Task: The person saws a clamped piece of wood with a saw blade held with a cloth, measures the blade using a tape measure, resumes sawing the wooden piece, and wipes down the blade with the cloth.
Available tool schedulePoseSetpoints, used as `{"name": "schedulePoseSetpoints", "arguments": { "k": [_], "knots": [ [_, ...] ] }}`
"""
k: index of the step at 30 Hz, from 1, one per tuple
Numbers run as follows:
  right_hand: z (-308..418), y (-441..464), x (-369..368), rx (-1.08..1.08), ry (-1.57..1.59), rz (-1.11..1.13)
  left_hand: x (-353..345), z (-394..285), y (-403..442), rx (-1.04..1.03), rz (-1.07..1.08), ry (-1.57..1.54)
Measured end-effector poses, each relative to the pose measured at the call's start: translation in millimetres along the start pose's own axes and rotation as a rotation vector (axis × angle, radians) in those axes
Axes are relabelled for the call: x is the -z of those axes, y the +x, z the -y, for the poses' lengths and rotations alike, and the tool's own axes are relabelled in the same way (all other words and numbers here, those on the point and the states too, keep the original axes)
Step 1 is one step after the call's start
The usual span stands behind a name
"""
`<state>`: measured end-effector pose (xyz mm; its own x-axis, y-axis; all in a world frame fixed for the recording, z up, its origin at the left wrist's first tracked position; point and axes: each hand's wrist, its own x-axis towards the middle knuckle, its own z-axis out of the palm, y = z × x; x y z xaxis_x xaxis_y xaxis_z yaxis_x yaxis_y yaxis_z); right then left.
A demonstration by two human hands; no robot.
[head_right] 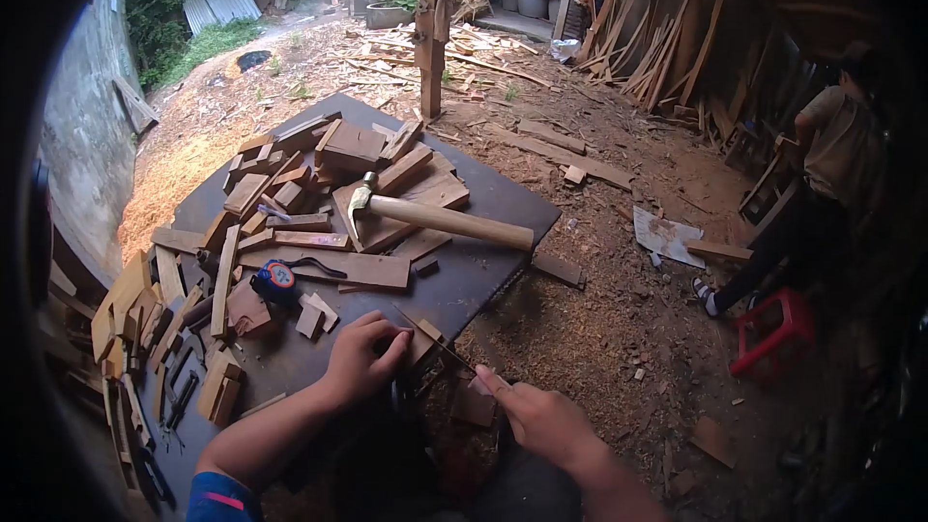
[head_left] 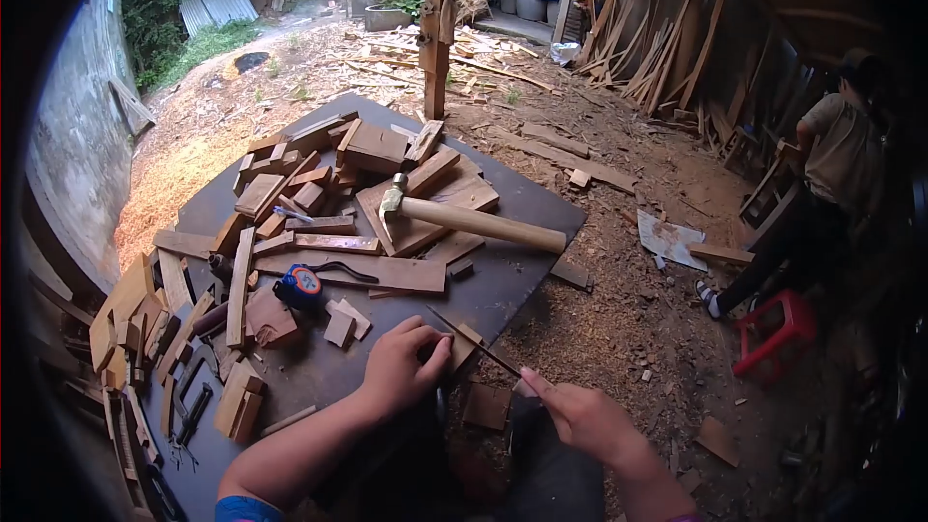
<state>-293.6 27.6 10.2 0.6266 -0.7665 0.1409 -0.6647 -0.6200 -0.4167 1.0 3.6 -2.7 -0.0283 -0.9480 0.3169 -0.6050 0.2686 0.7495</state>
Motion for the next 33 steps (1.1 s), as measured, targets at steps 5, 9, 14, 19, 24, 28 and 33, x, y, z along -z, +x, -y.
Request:
{"name": "schedulePoseSetpoints", "arguments": {
  "k": [5, 9, 14, 19, 24, 28, 33],
  "knots": [
    [-2, 62, -20, 0.148, 0.083, -0.027, -5, 7, -2, -0.075, -0.063, 0.018],
    [7, 23, -22, 0.000, 0.043, -0.056, -9, 7, -2, -0.095, -0.091, 0.052],
    [2, -27, -1, -0.079, 0.112, -0.081, -12, 12, 0, -0.111, -0.096, 0.056],
    [16, 44, -23, 0.078, 0.070, -0.180, -14, 19, 1, -0.162, -0.126, -0.015],
    [18, 52, -16, 0.055, 0.027, -0.081, -11, 18, -3, -0.161, -0.129, -0.040],
    [8, 1, -1, -0.005, 0.194, -0.085, -11, 22, -1, -0.152, -0.084, -0.019],
    [14, 56, -19, 0.080, 0.173, -0.103, -12, 18, 2, -0.113, -0.053, 0.024]
  ]
}}
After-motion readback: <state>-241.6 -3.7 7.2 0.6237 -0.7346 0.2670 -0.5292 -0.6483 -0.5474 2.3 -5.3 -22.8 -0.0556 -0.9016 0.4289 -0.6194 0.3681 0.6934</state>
